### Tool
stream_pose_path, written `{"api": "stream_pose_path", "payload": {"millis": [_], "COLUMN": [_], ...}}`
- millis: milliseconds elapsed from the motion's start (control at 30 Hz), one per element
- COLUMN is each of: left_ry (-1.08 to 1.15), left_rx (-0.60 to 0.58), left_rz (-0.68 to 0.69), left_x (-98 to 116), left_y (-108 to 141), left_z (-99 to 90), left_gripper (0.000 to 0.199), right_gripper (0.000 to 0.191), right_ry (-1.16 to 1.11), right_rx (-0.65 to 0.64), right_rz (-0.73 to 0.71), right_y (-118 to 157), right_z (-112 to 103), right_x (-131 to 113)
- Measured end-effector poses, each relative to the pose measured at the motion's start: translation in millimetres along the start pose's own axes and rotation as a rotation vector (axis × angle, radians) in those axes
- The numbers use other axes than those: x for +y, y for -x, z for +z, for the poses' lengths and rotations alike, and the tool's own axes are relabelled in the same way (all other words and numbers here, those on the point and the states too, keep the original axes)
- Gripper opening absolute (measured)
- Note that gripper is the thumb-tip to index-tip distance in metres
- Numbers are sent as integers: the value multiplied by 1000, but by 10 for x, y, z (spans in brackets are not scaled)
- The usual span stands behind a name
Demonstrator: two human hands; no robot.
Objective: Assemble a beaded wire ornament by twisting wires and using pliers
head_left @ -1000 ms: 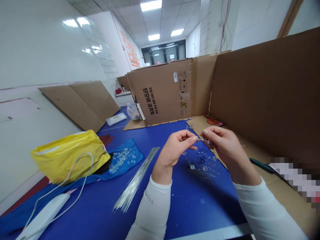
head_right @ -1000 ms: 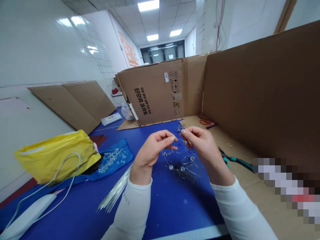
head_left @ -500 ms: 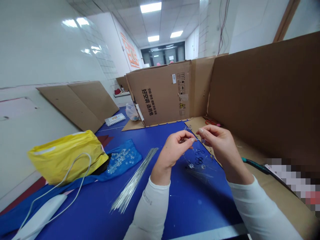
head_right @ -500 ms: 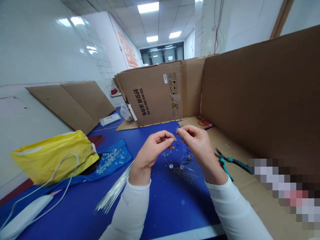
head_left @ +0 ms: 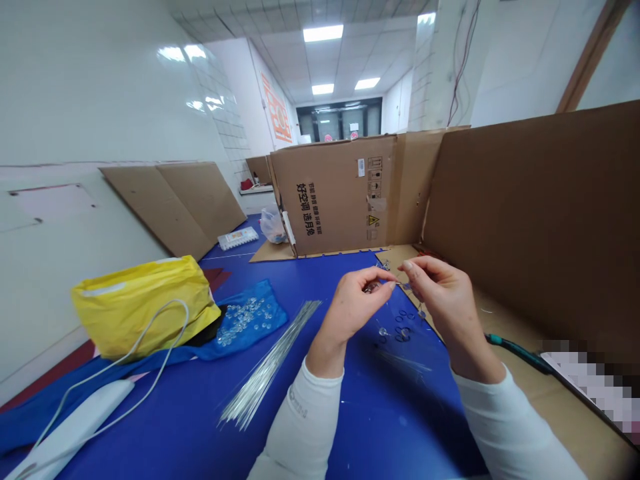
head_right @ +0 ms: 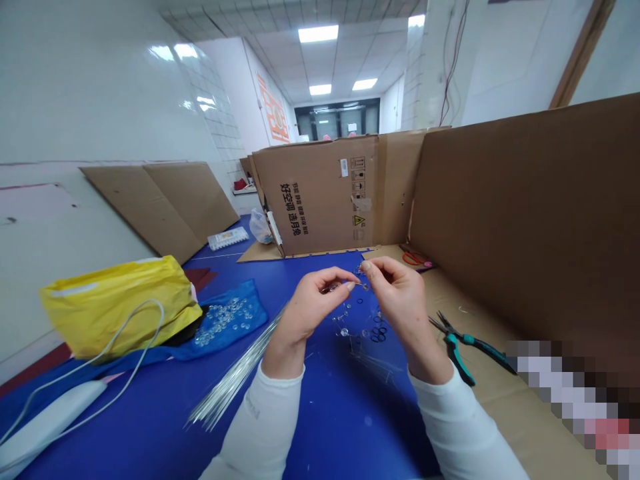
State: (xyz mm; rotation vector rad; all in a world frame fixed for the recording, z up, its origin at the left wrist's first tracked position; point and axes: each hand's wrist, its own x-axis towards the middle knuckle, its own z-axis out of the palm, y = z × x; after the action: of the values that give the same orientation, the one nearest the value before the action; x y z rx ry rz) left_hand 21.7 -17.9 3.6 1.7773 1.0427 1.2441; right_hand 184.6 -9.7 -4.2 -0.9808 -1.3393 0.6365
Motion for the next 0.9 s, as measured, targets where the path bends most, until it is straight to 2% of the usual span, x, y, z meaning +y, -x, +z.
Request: {"api": "stream_pose_path", "payload": {"millis": [233, 433, 667, 900], "left_ry": [-16, -100, -106, 32], "left_rx": [12, 51, 76, 1], "left_rz": [23, 69, 67, -14], "left_x": [-39, -81, 36, 10], "left_y": [-20, -39, -7, -6], "left_z": [35, 91, 79, 20], "left_gripper": [33, 20, 15, 25], "right_gripper": [28, 27, 27, 25], "right_ry": [5, 16, -6, -132], "right_rx": [7, 4, -3, -132], "right_rz": [2, 4, 9, 61], "right_y": [3, 1, -29, -77], "right_z": [10, 4, -43, -149], "right_x": [20, 27, 27, -27]}}
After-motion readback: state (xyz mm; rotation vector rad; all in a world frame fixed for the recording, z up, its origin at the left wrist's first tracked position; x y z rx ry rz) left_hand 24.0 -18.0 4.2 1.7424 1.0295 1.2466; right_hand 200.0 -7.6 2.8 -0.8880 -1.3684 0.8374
